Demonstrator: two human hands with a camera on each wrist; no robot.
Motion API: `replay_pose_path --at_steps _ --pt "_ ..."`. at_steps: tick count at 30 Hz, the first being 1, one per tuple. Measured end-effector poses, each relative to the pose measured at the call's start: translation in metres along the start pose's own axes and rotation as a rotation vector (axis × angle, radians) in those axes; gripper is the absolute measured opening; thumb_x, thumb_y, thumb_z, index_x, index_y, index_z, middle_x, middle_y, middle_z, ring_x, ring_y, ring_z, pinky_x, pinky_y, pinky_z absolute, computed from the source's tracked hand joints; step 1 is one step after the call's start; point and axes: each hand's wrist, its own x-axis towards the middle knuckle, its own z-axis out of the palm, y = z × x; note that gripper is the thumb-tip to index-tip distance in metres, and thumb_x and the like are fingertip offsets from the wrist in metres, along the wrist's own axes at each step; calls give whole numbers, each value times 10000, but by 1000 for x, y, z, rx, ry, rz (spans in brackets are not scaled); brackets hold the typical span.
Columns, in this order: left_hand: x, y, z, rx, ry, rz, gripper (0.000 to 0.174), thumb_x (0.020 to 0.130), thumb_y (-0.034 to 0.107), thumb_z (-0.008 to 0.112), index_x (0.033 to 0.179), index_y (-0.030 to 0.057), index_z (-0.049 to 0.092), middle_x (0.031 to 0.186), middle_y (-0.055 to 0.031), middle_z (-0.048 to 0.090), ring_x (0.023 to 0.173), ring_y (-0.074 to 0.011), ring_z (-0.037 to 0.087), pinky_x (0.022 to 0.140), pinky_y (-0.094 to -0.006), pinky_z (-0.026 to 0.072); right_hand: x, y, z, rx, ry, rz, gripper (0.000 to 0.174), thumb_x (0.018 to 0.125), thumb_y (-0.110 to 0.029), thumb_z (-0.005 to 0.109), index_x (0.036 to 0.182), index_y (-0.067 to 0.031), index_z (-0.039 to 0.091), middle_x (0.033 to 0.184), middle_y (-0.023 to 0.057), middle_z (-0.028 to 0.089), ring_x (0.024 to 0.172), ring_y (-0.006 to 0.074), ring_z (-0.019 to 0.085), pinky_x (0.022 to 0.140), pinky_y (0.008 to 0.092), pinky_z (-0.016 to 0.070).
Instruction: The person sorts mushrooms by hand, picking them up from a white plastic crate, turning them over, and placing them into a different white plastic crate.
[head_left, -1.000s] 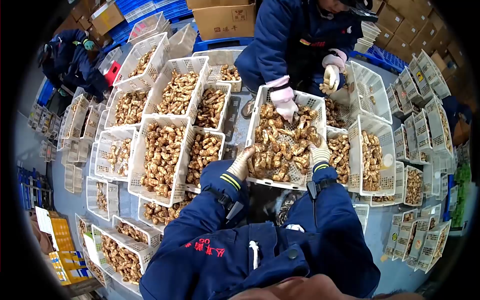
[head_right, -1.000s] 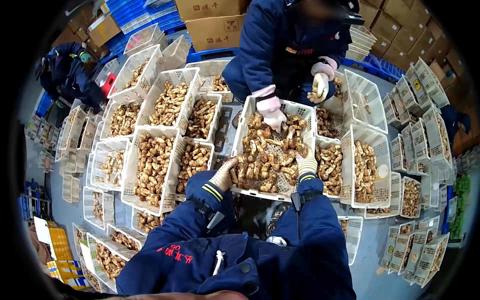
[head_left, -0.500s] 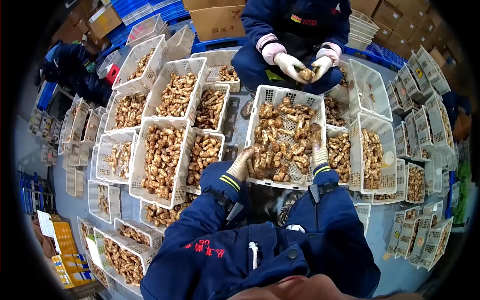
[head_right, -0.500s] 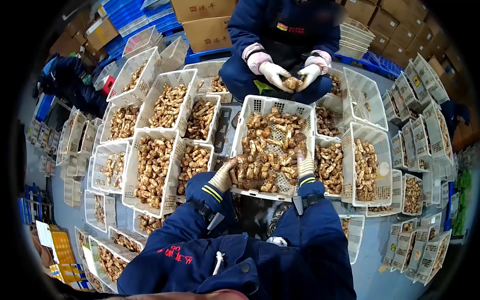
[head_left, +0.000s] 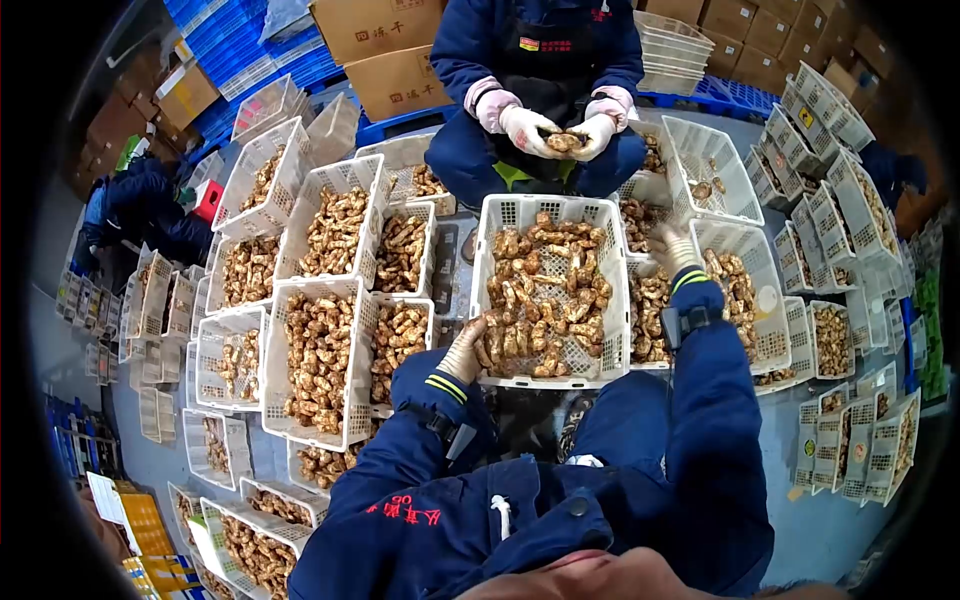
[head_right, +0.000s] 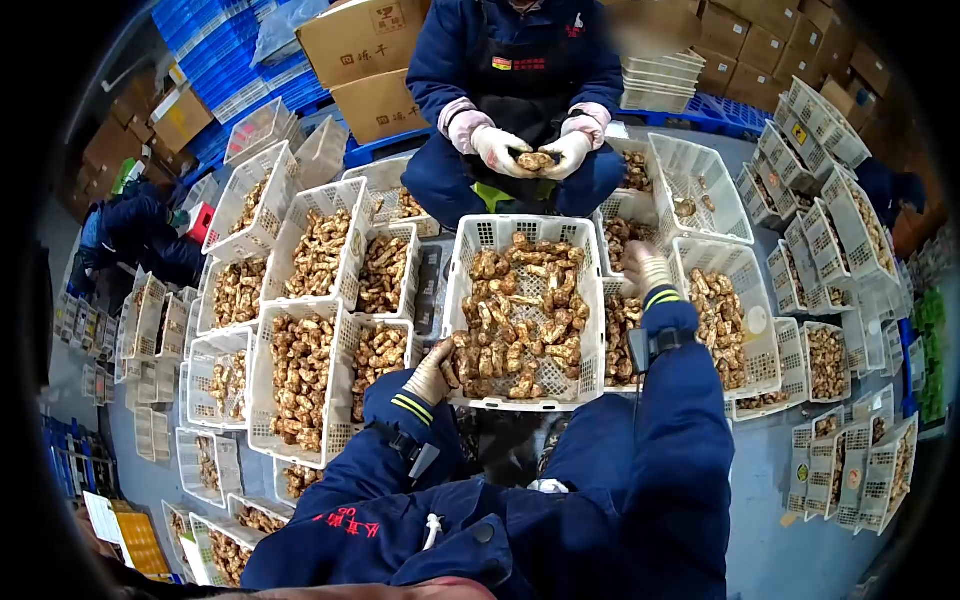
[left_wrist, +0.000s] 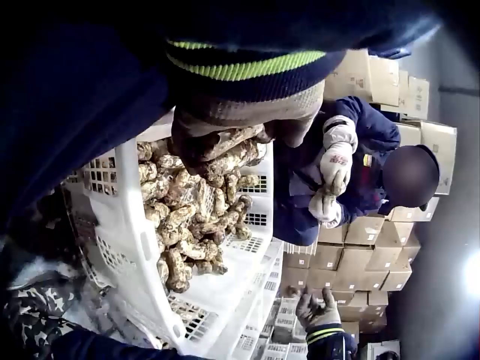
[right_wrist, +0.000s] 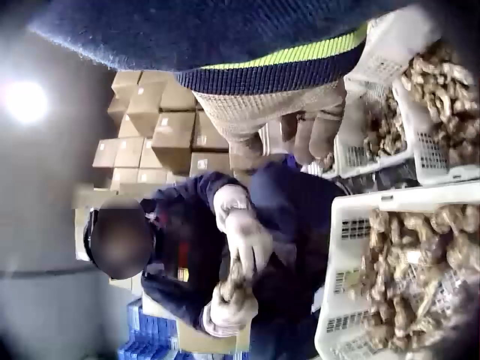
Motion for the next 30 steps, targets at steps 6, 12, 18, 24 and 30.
replay_pose_path --at_steps 6,12,18,24,30 --pt "0 2 -4 -34 -25 -58 252 874 324 652 1038 134 632 863 -16 649 785 -145 620 673 -296 510 -66 102 64 -120 -257 286 542 897 -299 566 1314 7 405 1199 231 558 1012 335 563 835 445 494" --pt "3 -4 -3 -60 1 -33 222 886 308 640 1024 134 628 914 -7 655 834 -146 621 713 -300 510 -91 188 70 -381 -561 287 462 939 -323 523 1319 -64 478 1193 148 611 970 263 647 764 390 537" --pt "-4 4 1 -111 -38 -21 224 902 297 613 1059 139 627 985 2 661 940 -141 619 781 -292 503 -69 198 75 -1237 -498 90 450 926 -296 492 1301 -47 488 996 198 646 873 288 668 757 403 545" --pt "1 1 -12 -21 -21 56 263 912 306 586 1101 123 606 922 -23 658 745 -138 613 578 -273 494 -46 184 16 -102 105 -123 324 953 -189 481 1211 -9 552 808 95 631 588 149 525 514 279 435" --pt "20 -7 -22 -123 21 95 334 906 297 600 1182 114 557 1112 -64 606 1011 -212 590 844 -390 506 -60 182 36 -929 -99 -181 308 921 -211 540 1174 -52 614 923 104 670 708 164 599 646 284 492"
